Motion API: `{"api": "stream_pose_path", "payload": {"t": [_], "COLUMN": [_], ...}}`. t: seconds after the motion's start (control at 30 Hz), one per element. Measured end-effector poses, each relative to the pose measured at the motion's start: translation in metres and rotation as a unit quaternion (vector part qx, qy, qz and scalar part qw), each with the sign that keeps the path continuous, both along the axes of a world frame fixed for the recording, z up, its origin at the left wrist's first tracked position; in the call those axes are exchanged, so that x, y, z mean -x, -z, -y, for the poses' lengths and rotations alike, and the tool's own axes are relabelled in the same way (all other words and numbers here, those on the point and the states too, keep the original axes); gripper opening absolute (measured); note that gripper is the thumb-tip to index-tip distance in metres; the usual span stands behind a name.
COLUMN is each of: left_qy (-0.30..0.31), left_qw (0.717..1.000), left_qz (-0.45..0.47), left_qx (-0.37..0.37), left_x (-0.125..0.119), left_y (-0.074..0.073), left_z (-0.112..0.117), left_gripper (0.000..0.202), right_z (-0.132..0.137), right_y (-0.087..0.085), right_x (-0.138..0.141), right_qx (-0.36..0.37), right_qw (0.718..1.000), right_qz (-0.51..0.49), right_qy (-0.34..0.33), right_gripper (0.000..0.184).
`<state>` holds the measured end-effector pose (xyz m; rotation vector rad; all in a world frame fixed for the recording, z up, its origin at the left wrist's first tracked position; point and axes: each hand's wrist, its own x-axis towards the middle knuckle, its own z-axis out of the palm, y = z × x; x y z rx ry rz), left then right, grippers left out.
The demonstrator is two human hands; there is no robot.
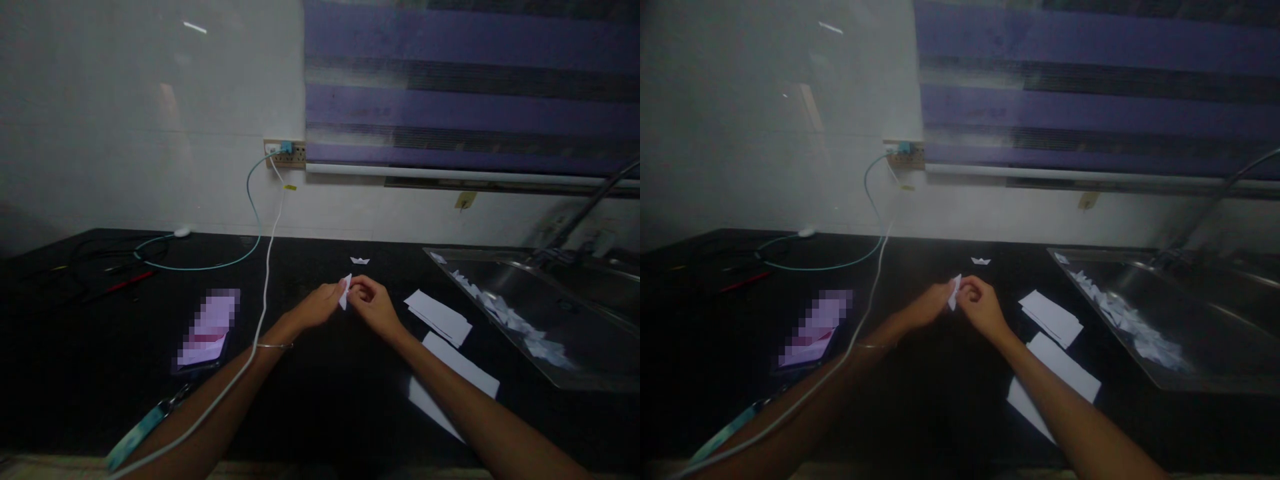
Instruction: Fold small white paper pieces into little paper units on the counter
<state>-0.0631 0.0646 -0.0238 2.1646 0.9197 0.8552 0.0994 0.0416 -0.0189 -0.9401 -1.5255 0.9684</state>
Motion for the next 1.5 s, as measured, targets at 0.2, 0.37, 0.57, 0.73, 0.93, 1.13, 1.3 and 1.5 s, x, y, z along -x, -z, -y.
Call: {"api": "stream_pose_path", "payload": {"t": [0.2, 0.37, 0.57, 0.73, 0.93, 1.13, 1.3, 1.5], "left_qy": [-0.009, 0.003, -0.001, 0.027, 0.036, 0.033, 0.012, 0.011], "left_qw": [0.999, 0.999, 0.999, 0.999, 0.998, 0.999, 0.993, 0.983], "left_qz": [-0.042, -0.018, -0.008, 0.017, 0.041, 0.029, 0.085, 0.103], "left_qx": [-0.026, -0.030, -0.034, -0.009, 0.037, -0.003, 0.086, 0.148], "left_x": [0.002, 0.002, 0.003, 0.003, 0.002, 0.005, 0.005, 0.003], "left_y": [0.007, 0.010, 0.011, 0.005, 0.001, 0.009, 0.010, 0.008], "left_z": [-0.005, -0.008, -0.009, -0.007, -0.004, -0.009, -0.010, -0.010], "left_gripper": [0.064, 0.057, 0.057, 0.058, 0.062, 0.041, 0.049, 0.054], "right_z": [-0.001, 0.000, -0.002, -0.006, -0.007, -0.012, -0.042, -0.108], "right_y": [-0.002, -0.002, -0.006, -0.004, -0.001, 0.000, -0.019, -0.054], "right_x": [-0.003, -0.006, -0.010, -0.014, -0.015, -0.020, -0.041, -0.062], "right_qx": [-0.030, 0.012, 0.050, 0.144, 0.237, 0.203, 0.010, -0.084], "right_qw": [0.999, 0.999, 0.997, 0.984, 0.957, 0.972, 0.979, 0.875], "right_qz": [0.029, 0.039, 0.021, -0.040, -0.106, -0.071, 0.205, 0.474], "right_qy": [0.032, -0.028, -0.046, -0.093, -0.130, -0.093, -0.017, -0.054], "right_gripper": [0.009, 0.016, 0.026, 0.031, 0.028, 0.023, 0.022, 0.017]}}
